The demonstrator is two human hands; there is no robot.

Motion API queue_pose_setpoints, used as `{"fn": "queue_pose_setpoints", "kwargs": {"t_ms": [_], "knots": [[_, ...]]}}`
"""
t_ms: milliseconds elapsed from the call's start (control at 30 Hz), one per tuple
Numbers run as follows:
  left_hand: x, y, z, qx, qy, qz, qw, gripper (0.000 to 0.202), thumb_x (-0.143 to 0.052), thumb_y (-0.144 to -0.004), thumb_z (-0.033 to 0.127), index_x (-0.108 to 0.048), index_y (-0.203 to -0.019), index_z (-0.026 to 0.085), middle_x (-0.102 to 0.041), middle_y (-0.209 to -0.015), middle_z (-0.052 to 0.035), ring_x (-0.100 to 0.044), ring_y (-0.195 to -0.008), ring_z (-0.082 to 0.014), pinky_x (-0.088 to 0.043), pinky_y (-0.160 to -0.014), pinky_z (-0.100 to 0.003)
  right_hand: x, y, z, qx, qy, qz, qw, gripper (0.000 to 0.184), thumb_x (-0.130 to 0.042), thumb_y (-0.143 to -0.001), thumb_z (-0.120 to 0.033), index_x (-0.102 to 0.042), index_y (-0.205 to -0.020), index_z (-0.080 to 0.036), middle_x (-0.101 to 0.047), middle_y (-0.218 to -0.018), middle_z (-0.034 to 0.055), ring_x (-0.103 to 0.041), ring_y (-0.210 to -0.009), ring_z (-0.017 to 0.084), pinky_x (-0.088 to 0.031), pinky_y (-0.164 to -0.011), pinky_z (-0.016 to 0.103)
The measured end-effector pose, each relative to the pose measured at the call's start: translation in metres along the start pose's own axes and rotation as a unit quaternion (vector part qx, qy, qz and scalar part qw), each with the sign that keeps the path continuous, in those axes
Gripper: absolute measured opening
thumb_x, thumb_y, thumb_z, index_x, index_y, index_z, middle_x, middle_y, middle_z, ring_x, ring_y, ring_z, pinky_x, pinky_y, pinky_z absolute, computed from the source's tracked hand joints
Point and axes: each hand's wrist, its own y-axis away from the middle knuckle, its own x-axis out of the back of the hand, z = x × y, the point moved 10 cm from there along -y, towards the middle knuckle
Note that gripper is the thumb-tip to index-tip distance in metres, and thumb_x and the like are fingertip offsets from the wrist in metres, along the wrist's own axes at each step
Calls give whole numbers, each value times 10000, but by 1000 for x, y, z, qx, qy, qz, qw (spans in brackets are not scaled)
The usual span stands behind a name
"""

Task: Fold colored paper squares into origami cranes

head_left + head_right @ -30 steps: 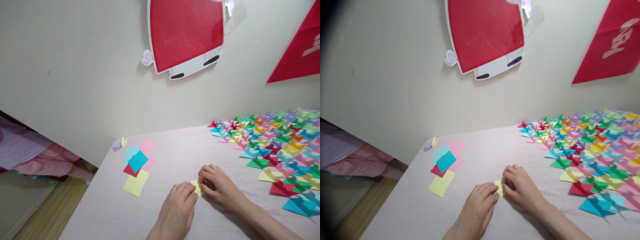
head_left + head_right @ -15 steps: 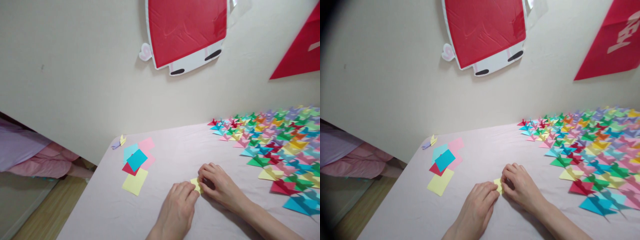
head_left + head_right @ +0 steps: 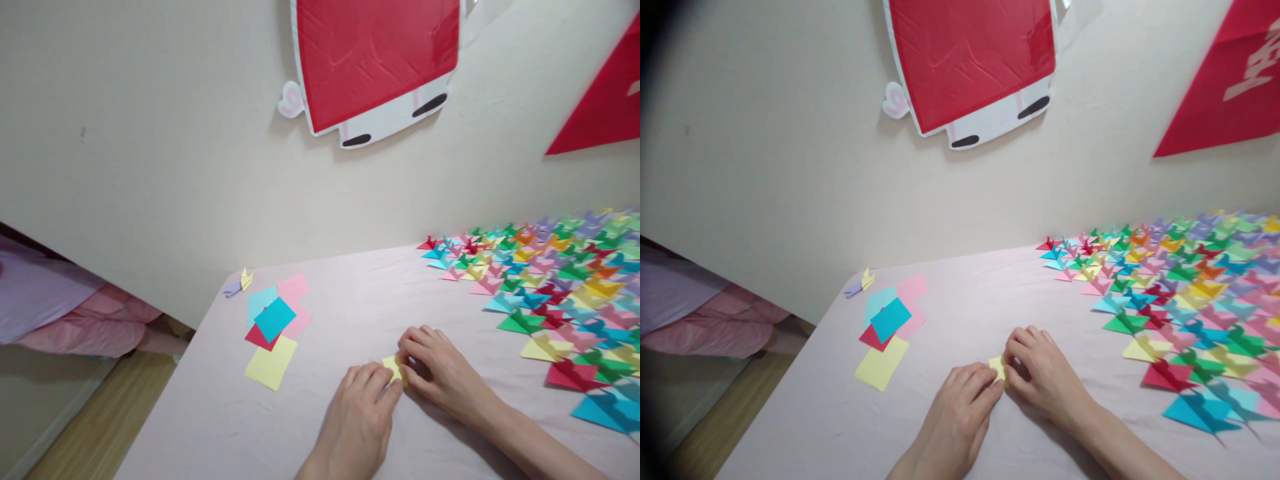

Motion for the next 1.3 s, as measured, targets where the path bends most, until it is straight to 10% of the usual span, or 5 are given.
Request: {"fn": "queue_pose_setpoints", "kwargs": {"t_ms": [1300], "knots": [[-1,0,4,27,-25,-15,999,407,-445,-918,74,-496,-1306,184,-609,-1224,-70,-514,-1136,-236,-455,-934,-400,0,2,11,-52,-54,-14,997,202,-570,-736,-143,-552,-919,-226,-640,-940,44,-537,-875,230,-415,-796,382]]}}
